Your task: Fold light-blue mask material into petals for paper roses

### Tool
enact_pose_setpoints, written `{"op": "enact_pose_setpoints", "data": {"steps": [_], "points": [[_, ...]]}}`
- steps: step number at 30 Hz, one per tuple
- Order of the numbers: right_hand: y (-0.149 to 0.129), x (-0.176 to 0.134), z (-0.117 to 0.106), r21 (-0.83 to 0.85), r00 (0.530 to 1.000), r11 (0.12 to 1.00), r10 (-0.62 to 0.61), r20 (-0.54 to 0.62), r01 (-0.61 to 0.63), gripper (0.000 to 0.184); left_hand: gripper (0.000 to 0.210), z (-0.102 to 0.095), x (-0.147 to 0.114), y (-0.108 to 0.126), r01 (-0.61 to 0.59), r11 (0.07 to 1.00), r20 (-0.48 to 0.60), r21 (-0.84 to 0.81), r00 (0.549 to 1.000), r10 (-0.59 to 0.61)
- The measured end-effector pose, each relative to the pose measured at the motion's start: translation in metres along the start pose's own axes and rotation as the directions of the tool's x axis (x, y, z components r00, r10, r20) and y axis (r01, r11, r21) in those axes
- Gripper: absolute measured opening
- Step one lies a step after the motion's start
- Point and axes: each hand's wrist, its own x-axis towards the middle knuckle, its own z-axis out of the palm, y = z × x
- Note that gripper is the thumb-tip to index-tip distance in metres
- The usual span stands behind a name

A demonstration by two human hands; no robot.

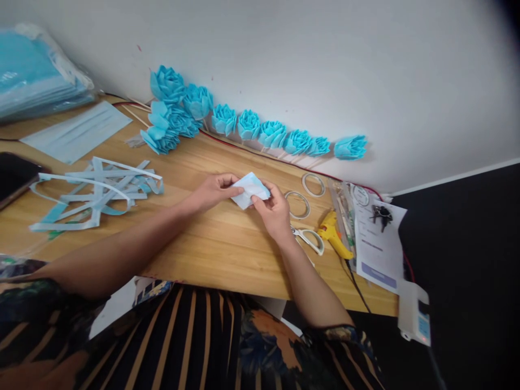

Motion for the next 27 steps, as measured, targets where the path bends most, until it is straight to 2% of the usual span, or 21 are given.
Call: {"op": "enact_pose_setpoints", "data": {"steps": [2, 4, 8, 10, 12, 15, 19, 21, 24, 27], "points": [[-0.001, 0.001, -0.001, -0.003, 1.000, 1.000, -0.009, 0.022, 0.009, 0.049, 0.027, 0.001, -0.001, 0.003, 0.005, 1.000, -0.018, -0.019, 1.000, -0.005], [-0.004, 0.001, -0.004, -0.040, 0.997, 0.998, -0.051, 0.049, 0.053, 0.053, 0.027, 0.002, -0.003, 0.006, -0.016, 0.999, -0.038, 0.030, 0.999, 0.018], [-0.013, 0.001, -0.011, -0.120, 0.991, 0.989, -0.068, 0.113, 0.082, 0.064, 0.020, 0.004, -0.007, 0.008, -0.100, 0.961, -0.037, 0.257, 0.993, 0.113], [-0.017, 0.001, -0.014, -0.173, 0.992, 0.980, -0.085, 0.094, 0.101, 0.060, 0.017, 0.005, -0.008, 0.008, -0.123, 0.925, -0.021, 0.361, 0.990, 0.140], [-0.018, 0.001, -0.015, -0.246, 0.992, 0.961, -0.118, 0.053, 0.128, 0.047, 0.017, 0.006, -0.008, 0.006, -0.124, 0.913, -0.023, 0.388, 0.989, 0.144], [-0.017, 0.001, -0.014, -0.277, 0.990, 0.951, -0.143, 0.007, 0.139, 0.035, 0.027, 0.008, -0.007, 0.003, -0.117, 0.956, -0.039, 0.269, 0.990, 0.132], [-0.010, 0.001, -0.014, -0.230, 0.992, 0.967, -0.121, -0.027, 0.112, 0.041, 0.060, 0.008, -0.005, 0.002, -0.090, 0.996, 0.028, 0.012, 0.996, 0.089], [-0.006, 0.002, -0.014, -0.251, 0.994, 0.963, -0.107, -0.024, 0.097, 0.042, 0.070, 0.006, -0.005, 0.003, -0.036, 0.999, 0.043, -0.008, 0.998, 0.036], [-0.002, 0.004, -0.014, -0.334, 0.998, 0.940, -0.067, 0.009, 0.066, 0.043, 0.074, 0.002, -0.005, 0.005, 0.031, 0.993, 0.028, 0.116, 0.999, -0.035], [-0.002, 0.005, -0.013, -0.458, 0.998, 0.887, -0.038, 0.057, 0.060, 0.044, 0.075, 0.000, -0.006, 0.006, 0.006, 0.947, 0.039, 0.321, 0.999, -0.020]]}}
